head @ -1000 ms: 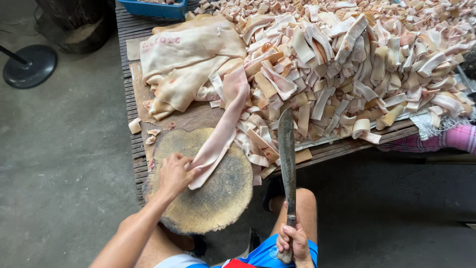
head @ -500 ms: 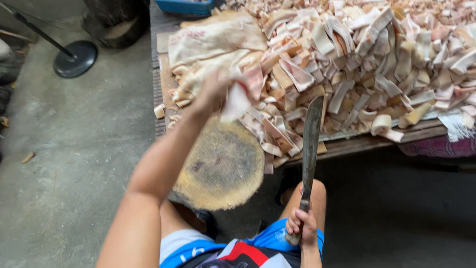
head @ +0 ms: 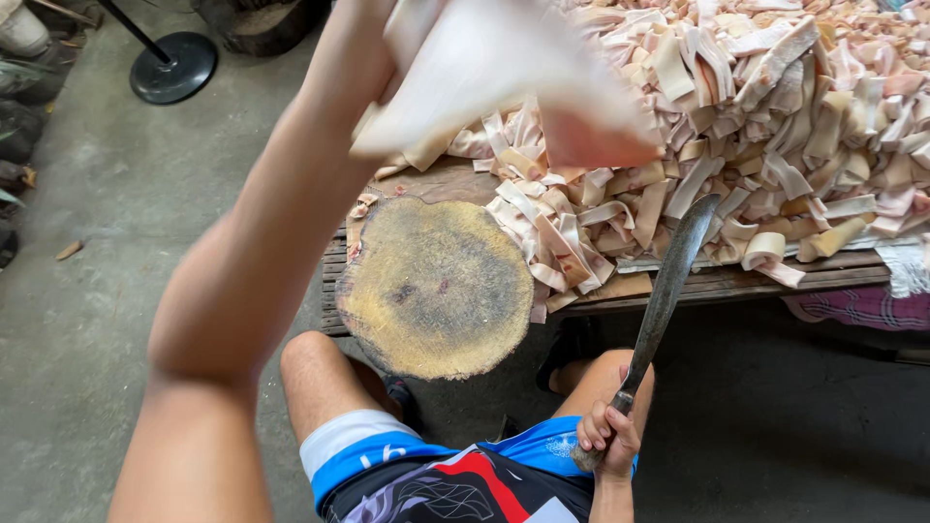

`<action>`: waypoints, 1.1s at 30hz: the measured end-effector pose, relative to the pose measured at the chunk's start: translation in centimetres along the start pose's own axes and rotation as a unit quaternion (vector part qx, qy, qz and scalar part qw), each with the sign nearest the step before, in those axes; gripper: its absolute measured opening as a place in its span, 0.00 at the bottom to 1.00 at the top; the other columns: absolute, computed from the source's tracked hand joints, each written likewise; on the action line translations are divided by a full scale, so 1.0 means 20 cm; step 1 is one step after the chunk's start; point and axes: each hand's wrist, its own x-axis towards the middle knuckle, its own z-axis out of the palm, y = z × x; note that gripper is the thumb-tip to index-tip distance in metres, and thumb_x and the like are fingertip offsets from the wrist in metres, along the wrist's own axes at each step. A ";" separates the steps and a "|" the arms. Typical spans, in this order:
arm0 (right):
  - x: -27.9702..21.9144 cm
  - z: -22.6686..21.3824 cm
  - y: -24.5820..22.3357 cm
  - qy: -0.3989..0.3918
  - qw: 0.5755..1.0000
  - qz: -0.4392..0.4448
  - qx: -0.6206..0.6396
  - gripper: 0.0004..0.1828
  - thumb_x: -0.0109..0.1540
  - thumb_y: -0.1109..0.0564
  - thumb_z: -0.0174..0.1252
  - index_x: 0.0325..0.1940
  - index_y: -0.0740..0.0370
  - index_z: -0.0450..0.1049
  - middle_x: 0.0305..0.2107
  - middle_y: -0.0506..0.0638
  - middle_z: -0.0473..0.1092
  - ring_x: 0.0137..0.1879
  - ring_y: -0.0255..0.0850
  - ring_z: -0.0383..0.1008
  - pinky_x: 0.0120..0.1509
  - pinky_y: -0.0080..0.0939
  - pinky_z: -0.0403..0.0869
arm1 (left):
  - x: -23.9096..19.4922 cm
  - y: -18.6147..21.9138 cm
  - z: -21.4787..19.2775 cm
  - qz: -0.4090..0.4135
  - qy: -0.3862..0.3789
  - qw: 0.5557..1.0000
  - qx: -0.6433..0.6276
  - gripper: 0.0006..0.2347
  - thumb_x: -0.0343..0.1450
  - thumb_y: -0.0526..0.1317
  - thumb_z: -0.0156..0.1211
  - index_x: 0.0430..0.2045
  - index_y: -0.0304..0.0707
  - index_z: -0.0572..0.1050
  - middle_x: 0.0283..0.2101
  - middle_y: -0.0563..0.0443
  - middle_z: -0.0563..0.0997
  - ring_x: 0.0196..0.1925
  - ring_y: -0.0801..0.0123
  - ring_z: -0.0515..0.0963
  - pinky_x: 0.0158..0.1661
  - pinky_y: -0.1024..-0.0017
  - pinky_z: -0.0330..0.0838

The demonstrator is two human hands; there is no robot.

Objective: The person sits cross-legged and uses a large knife to slice sheets of pale meat into strips on a round wooden cutting board. The person repeatedly picks up sheets, cuts them into smaller pieces, and places the cut pieces onto a pile on a nearby table.

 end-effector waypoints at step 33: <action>-0.05 0.90 0.22 -0.154 0.750 -0.296 -0.570 0.34 0.77 0.56 0.40 0.85 0.34 0.39 0.28 0.48 0.65 0.28 0.33 0.65 0.35 0.31 0.74 | -1.33 -1.63 -1.09 -0.283 0.231 0.916 -0.166 0.17 0.75 0.45 0.57 0.56 0.36 0.72 0.54 0.47 0.80 0.55 0.61 0.80 0.55 0.58 0.77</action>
